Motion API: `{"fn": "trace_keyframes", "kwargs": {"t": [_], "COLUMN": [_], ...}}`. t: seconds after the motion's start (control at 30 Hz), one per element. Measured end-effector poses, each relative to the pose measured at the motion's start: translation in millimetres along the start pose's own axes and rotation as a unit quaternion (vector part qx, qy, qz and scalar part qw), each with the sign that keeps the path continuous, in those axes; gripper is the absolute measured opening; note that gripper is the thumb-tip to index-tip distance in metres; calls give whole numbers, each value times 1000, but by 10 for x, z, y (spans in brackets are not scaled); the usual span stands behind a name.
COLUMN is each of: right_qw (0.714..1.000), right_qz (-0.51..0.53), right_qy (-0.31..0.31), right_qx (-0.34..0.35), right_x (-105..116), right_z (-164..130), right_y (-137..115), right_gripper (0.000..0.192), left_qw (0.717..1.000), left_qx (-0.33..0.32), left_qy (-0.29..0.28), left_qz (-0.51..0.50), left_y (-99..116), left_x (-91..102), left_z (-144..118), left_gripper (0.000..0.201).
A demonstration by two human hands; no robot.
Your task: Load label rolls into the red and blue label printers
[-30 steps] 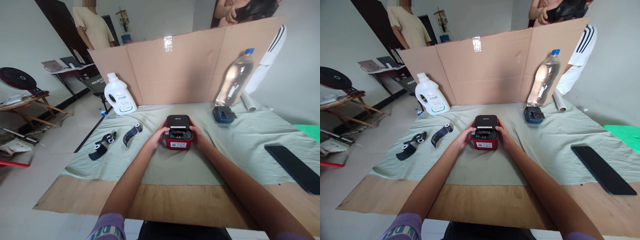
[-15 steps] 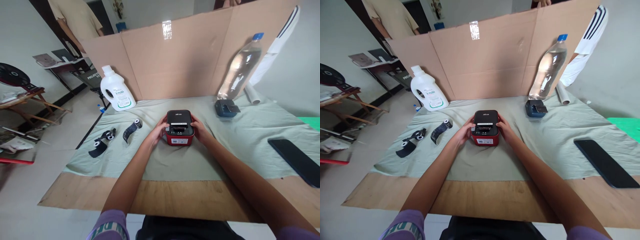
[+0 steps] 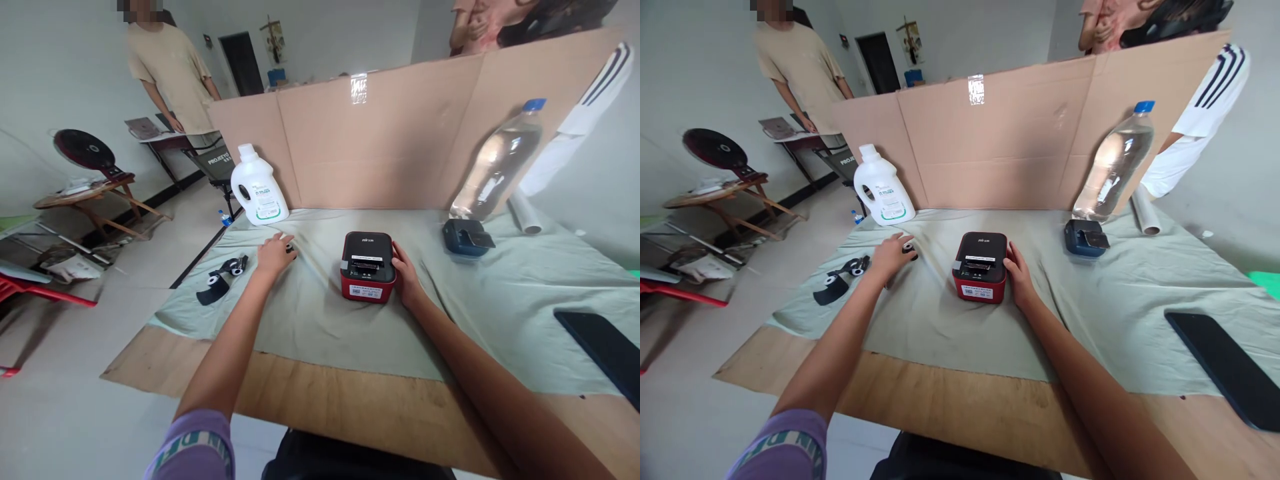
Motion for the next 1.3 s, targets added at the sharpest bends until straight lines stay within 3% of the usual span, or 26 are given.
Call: {"fn": "trace_keyframes", "kwargs": {"t": [0.1, 0.2, 0.37, 0.53, 0.7, 0.77, 0.83, 0.9, 0.97, 1.03, 1.07, 1.13, 1.2, 1.3], "right_qw": [1000, 1000, 1000, 1000, 999, 997, 994, 985, 965, 936, 923, 905, 901, 911], "right_qz": [2, 7, 6, -13, -47, -57, -79, -138, -235, -334, -372, -415, -423, -392], "right_qy": [-1, 11, 17, 18, -3, -32, -70, -103, -116, -103, -92, -82, -90, -111], "right_qx": [-4, -14, -14, -11, 20, 27, 21, 12, 19, 34, 37, 32, 29, 58], "right_x": [45, 108, 160, 161, 107, 76, 54, 37, 20, 3, -7, -41, -126, -424], "right_z": [5, 20, 42, 56, 24, -62, -191, -336, -460, -540, -559, -549, -457, -132], "right_y": [55, 137, 204, 202, 97, 11, -67, -122, -161, -187, -191, -187, -182, -199], "right_gripper": [75, 83, 90, 84, 70, 61, 57, 64, 86, 107, 113, 115, 112, 106], "left_qw": [997, 996, 995, 995, 992, 994, 999, 997, 966, 897, 865, 838, 843, 852], "left_qx": [-14, -32, 12, 58, 75, 59, 22, -29, -82, -114, -117, -135, -154, -156], "left_qy": [-54, -35, -13, 16, -37, -31, 16, 43, -15, -149, -204, -239, -223, -165], "left_qz": [51, 76, 99, 76, 91, 87, 47, -64, -245, -400, -444, -472, -465, -471], "left_y": [-232, -333, -454, -585, -727, -719, -602, -367, -22, 398, 586, 846, 924, 732], "left_x": [-6, -4, 103, 300, 339, 387, 439, 376, 121, -261, -430, -609, -611, -378], "left_z": [52, 45, -117, -426, -639, -687, -717, -718, -672, -628, -618, -598, -567, -429], "left_gripper": [38, 39, 49, 47, 32, 32, 33, 34, 35, 40, 44, 50, 49, 43]}}
Point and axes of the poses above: each hand's wrist, its own z-axis towards the middle knuckle, its own x-axis out of the back of the hand, y = z × x, the point moved 6 cm from there along z, towards the middle knuckle, and after that the axes turned 8 degrees about -y, right-handed, at the moved point
